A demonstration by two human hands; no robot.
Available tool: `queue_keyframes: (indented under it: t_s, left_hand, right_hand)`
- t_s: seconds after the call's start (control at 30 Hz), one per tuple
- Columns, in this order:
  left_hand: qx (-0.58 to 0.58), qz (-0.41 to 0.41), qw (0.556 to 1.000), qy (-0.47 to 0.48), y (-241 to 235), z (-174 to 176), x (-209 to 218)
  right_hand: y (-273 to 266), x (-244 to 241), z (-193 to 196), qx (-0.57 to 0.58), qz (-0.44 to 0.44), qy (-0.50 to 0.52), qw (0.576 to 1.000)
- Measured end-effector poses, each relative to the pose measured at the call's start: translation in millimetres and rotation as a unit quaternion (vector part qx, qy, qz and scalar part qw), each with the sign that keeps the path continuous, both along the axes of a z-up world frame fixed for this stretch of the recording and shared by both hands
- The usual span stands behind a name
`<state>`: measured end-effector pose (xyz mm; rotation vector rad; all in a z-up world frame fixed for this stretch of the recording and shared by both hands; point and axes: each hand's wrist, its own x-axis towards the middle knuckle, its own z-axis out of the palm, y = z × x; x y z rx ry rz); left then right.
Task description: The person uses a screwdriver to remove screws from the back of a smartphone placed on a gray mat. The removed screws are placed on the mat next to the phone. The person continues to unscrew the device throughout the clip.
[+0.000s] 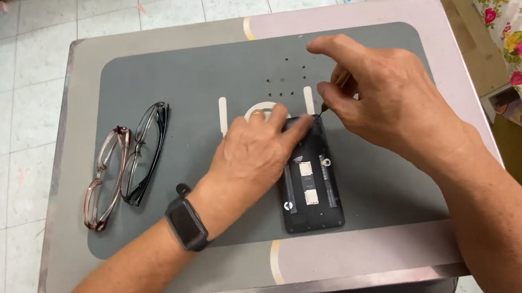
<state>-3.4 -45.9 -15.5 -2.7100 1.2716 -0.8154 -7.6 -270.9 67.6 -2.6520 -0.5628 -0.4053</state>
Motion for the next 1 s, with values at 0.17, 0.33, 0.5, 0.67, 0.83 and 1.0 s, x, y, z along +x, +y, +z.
queue_keyframes:
  t_s: [0.17,0.33,0.5,0.67,0.83,1.0]
  left_hand:
    - [0.003,0.065,0.998,0.007,19,-15,4]
    - [-0.048,0.053,0.994,0.086,34,-1,3]
    - [-0.085,0.054,0.985,0.142,38,-8,6]
    - [-0.050,0.125,0.962,0.238,41,-10,9]
    - [-0.037,0.161,0.940,0.298,42,-8,11]
    - [-0.037,0.143,0.948,0.280,42,-4,9]
  right_hand:
    - [1,-3,10,0.007,-0.005,0.036,0.999]
    - [-1,-1,-3,-0.057,-0.016,-0.013,0.998]
    - [1,-6,8,-0.010,0.047,0.012,0.999]
    - [3,-6,1,-0.050,0.038,-0.034,0.997]
    - [-2,-2,-6,-0.104,-0.012,-0.093,0.990]
    - [4,-8,7,-0.057,0.055,-0.031,0.996]
